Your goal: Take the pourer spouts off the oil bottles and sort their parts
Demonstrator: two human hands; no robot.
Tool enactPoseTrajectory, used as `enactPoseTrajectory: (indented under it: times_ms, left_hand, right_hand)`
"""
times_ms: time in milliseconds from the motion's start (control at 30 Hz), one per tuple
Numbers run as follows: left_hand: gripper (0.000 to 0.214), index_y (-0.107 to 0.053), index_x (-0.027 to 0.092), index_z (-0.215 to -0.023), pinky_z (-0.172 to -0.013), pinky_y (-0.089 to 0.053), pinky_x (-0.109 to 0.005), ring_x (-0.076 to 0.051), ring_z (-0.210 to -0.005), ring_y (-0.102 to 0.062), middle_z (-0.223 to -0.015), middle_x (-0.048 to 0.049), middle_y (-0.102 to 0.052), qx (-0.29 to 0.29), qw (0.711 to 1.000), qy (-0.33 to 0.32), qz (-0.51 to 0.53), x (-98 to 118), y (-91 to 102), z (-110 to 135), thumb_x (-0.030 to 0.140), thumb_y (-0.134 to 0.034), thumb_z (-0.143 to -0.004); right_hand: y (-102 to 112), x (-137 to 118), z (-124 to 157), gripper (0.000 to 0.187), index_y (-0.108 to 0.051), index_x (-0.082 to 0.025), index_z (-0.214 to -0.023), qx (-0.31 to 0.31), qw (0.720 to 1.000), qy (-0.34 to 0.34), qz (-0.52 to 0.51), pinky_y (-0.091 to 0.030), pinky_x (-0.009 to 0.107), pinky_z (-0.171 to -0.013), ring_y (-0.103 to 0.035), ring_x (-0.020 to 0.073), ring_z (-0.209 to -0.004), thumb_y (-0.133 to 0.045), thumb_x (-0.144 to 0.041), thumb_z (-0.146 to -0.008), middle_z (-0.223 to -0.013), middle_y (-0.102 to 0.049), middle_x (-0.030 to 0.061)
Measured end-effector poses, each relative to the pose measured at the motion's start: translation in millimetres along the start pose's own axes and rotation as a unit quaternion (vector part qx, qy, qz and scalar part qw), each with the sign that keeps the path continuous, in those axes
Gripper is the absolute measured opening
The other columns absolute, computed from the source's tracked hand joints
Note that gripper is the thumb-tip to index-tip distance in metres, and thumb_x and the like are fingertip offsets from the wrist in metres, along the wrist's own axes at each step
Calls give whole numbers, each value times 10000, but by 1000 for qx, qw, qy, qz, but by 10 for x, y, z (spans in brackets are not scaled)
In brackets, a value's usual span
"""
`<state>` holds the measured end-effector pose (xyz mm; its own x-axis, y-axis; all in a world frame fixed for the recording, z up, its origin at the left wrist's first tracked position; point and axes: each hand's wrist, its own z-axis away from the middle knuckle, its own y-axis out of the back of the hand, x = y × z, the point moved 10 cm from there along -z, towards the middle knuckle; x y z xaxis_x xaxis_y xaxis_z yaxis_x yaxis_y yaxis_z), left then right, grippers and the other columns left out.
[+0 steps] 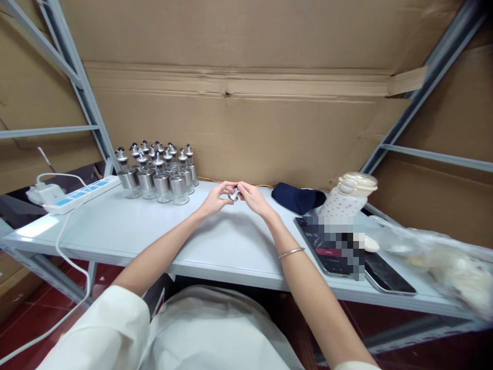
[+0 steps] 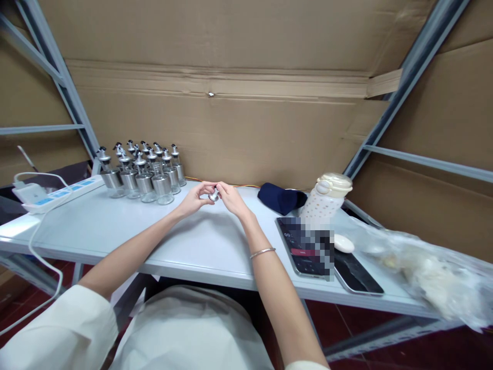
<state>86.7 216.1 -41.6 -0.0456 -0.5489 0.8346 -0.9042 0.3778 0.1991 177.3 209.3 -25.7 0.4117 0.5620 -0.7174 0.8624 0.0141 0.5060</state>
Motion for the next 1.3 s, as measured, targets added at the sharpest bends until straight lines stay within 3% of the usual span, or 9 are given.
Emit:
enactPoseTrajectory:
  times_ms: [233,333,467,600,700,800,1067,1200,1300]
  left_hand:
    - [455,-592,161,-990,-748,-515,-328,-156,-812,-607,-826,-12,-624,15,999,9,34,-41,43,-8,108,-708,-553]
    - [472,-594,154,-1004,-758,-516,-327,-152,-809,-610,-821,-12,-638,24,999,11,35,-35,51,-8,94,-710,-551]
    - [493,-573,158,-1065,-817,-503,-328,-148,-848,-614,-868,-24,-651,77,997,-3,6,18,168,-13,88,-693,-593]
    - [455,-573,156,-1095,-803,-513,-300,-166,-906,-617,-903,-47,-654,127,989,-33,-62,95,282,17,152,-702,-659]
    - [400,-580,160,-1099,-711,-537,-254,-173,-933,-614,-969,-69,-654,115,986,-56,-112,138,224,49,174,-674,-711]
    - [374,-594,160,-1079,-726,-548,-253,-153,-914,-612,-1033,-71,-643,98,977,-87,-169,195,131,83,134,-663,-712]
    - [386,-598,141,-1041,-724,-558,-273,-139,-816,-623,-910,-44,-655,73,978,-87,-176,157,69,79,87,-687,-669]
    - [383,-576,149,-1074,-705,-553,-267,-145,-829,-612,-934,-52,-625,57,974,-98,-195,175,24,83,106,-658,-703]
    - [379,-534,169,-1147,-791,-528,-308,-164,-897,-592,-992,-69,-592,19,951,-151,-271,348,-51,100,174,-608,-775]
  right_hand:
    - [-45,10,4,441,-613,-151,-972,-8,1000,-8,-14,-410,234,-570,-477,118,-584,-287,-440,-901,-654,-530,-11]
    - [-22,-15,9,403,-613,-149,-1000,12,1000,-2,10,-443,265,-653,-539,141,-667,-289,-373,-913,-734,-599,28]
    - [71,-167,45,306,-567,-166,-1118,84,991,44,92,-454,313,-801,-599,179,-874,-439,-294,-872,-1023,-649,94]
    - [32,-181,55,405,-535,-185,-1176,85,989,38,113,-483,334,-795,-644,211,-922,-592,-308,-795,-1073,-669,98]
    - [20,-120,53,373,-582,-183,-1109,92,987,8,133,-478,351,-816,-645,252,-981,-633,-329,-769,-1059,-686,118]
    - [13,-76,57,251,-629,-185,-1008,101,981,-17,164,-471,326,-792,-658,253,-945,-588,-328,-806,-975,-713,113]
    - [20,-62,45,195,-656,-180,-799,94,975,-30,197,-416,275,-651,-647,211,-695,-470,-228,-834,-753,-714,80]
    - [28,-47,42,186,-642,-185,-778,91,976,-27,199,-405,274,-639,-639,212,-680,-470,-234,-826,-735,-703,74]
    - [50,-69,56,194,-625,-190,-857,100,976,-19,192,-419,282,-665,-643,218,-730,-447,-266,-850,-784,-703,72]
